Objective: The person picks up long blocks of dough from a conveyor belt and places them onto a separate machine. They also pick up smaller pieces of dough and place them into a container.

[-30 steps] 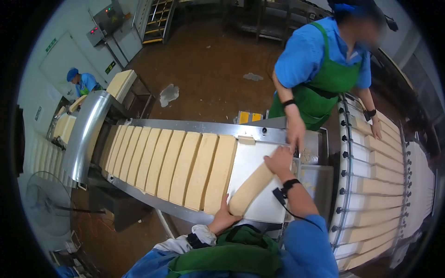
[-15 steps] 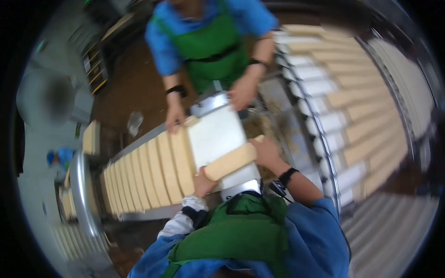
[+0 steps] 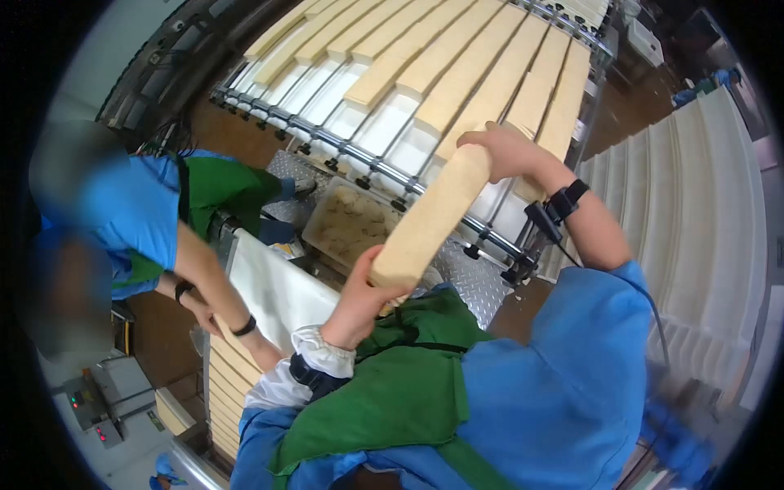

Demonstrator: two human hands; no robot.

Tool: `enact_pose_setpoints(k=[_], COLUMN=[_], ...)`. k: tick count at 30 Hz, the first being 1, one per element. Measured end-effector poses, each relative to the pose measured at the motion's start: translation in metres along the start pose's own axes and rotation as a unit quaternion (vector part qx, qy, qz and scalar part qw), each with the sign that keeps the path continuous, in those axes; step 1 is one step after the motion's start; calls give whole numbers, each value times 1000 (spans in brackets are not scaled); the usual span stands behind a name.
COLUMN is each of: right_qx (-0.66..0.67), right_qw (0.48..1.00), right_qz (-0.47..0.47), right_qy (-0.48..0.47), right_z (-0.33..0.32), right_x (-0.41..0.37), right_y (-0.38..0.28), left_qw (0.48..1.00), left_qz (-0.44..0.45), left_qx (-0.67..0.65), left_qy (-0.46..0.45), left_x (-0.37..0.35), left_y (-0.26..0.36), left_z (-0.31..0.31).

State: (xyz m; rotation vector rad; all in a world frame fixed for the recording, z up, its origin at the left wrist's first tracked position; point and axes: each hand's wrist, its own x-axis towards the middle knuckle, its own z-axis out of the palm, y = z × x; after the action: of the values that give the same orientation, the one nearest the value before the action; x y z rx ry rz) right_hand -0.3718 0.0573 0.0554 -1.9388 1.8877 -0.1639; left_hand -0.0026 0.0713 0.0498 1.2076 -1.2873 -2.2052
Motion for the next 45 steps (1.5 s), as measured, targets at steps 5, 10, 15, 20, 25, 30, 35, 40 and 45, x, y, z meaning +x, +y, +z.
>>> enact_pose_setpoints(k=[5,10,15,20,25,30,35,40,45], right_qx=[54,118,-159,38,60,118,236,184,308], right_qw=[995,986,965,960,935,932,930,967,935], right_qz=[7,20,-10,88,103,146,146,48,48], right_qy=[-78,-119,206,262,333,311,242,168,168], right_z=[12,22,37,58,87,96,92,81,72], right_x=[-9,0,-27,-73,-86,-87,-88,-84,-72], right_y=[64,74,61,-27,-67,-78,-81,-75,-66], left_qw=[989,988,994,995,996,998,999,995,991], left_qz=[-107,-124,-80,-79,-66,-52,-10,76,94], left_qx=[-85,-68,-61,-48,-62,-44,-20,7,25], left_qy=[-51,-69,-46,-24,2,-10,-29,-68,-87], left_x=[8,17,39,54,54,59,63,66,60], left_y=[1,11,17,6,2,-23,-38,-42,-21], left_z=[58,73,86,91,95,80,73,73,58])
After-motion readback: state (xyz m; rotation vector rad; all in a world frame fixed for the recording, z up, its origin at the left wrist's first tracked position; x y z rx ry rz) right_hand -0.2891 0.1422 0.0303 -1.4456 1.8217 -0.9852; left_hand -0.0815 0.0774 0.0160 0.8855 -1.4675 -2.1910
